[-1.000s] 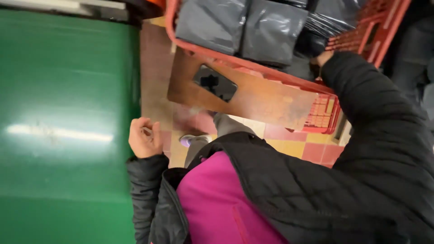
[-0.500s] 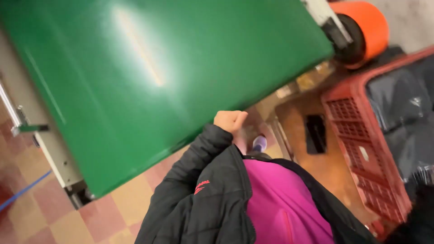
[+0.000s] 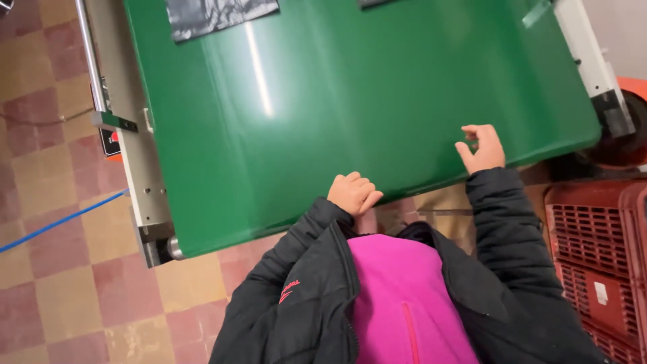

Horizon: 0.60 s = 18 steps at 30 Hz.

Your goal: Folding black plastic bags on a conveyor belt and placing them into a storage crate.

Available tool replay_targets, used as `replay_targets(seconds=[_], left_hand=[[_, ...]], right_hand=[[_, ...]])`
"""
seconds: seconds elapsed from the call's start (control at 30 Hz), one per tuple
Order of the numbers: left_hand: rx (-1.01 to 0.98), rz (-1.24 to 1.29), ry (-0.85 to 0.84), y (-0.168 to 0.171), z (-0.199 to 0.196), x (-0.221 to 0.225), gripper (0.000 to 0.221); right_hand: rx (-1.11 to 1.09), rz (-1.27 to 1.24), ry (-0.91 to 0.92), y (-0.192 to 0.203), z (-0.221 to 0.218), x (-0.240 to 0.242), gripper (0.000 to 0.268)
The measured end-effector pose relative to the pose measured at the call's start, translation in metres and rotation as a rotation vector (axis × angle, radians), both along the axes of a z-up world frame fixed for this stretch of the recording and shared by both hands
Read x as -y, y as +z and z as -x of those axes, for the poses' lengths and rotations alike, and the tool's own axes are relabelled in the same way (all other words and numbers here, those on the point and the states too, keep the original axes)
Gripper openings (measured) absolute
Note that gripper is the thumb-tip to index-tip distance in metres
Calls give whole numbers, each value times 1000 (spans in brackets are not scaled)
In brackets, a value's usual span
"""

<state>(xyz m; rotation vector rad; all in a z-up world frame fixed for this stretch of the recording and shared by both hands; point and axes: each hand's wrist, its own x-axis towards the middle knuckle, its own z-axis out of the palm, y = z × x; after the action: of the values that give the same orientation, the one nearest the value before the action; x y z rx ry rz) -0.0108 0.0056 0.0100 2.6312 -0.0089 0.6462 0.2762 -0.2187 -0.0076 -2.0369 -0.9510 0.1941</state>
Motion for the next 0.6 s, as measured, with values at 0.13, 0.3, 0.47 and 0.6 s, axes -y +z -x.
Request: replay_targets(seconds=[0.13, 0.3, 0.47, 0.6], left_hand=[[-8, 44, -33, 10, 3, 1, 34], [-48, 63, -91, 7, -18, 17, 32], [-119, -67, -112, -3, -52, 41, 44], [-78, -177, -52, -4, -86, 61, 69]], right_hand=[[85, 77, -136, -19, -21, 7, 37], [132, 122, -240, -50, -82, 37, 38], [255, 178, -409, -77, -125, 63, 50], [329, 338, -497, -83, -133, 79, 65]])
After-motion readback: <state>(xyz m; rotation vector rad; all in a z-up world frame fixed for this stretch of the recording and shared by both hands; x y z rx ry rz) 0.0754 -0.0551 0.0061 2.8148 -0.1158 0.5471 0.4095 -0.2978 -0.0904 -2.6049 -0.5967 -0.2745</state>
